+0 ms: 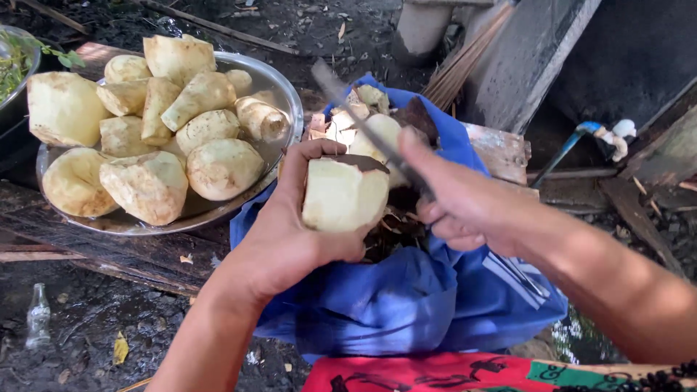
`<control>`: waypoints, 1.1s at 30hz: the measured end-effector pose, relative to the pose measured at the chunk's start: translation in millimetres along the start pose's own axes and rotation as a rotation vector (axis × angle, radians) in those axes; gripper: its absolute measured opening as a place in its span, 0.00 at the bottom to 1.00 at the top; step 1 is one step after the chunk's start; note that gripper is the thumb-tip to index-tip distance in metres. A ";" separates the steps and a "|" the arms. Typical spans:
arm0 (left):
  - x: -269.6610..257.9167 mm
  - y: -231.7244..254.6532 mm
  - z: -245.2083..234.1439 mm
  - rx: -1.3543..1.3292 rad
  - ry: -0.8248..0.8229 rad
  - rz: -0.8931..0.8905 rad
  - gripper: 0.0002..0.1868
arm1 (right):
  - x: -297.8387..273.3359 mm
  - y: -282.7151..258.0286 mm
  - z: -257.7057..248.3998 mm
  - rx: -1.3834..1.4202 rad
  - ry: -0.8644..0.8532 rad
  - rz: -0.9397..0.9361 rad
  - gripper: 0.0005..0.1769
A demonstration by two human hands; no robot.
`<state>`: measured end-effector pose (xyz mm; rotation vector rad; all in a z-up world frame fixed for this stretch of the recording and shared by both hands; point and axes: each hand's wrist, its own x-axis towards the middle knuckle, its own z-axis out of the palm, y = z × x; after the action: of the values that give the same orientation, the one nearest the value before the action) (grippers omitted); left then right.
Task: Peel the skin off of large vegetable tubers using a knife.
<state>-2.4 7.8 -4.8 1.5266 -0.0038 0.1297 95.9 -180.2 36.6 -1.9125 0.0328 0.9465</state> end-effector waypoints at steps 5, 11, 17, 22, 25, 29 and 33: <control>19.1 -8.1 -2.3 0.174 0.100 -0.089 0.46 | 9.6 26.8 -1.4 -0.263 0.077 -0.436 0.44; 23.6 -24.2 -26.3 0.031 0.085 -0.139 0.43 | 0.7 37.9 -2.8 -0.582 0.068 -0.771 0.54; 17.1 -26.3 -29.2 0.140 0.106 -0.125 0.30 | 7.6 39.0 -0.4 -0.562 0.041 -0.797 0.51; 3.5 -25.0 -12.3 0.420 0.170 0.176 0.32 | 9.3 35.9 0.3 -0.584 -0.009 -0.820 0.49; -2.6 -14.0 8.4 0.605 0.206 0.392 0.45 | 13.5 35.9 0.7 -0.575 -0.034 -0.851 0.49; 3.0 -23.2 23.8 0.528 0.491 0.127 0.41 | 13.2 34.7 -1.6 -0.656 -0.016 -0.900 0.55; 3.7 -48.1 27.5 0.603 0.569 0.344 0.40 | -12.5 10.4 8.9 -0.990 0.085 -0.531 0.64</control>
<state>7.6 -21.1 -51.2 2.0277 0.2460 0.9028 77.7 -183.4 34.5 -2.6308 -1.0107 0.5255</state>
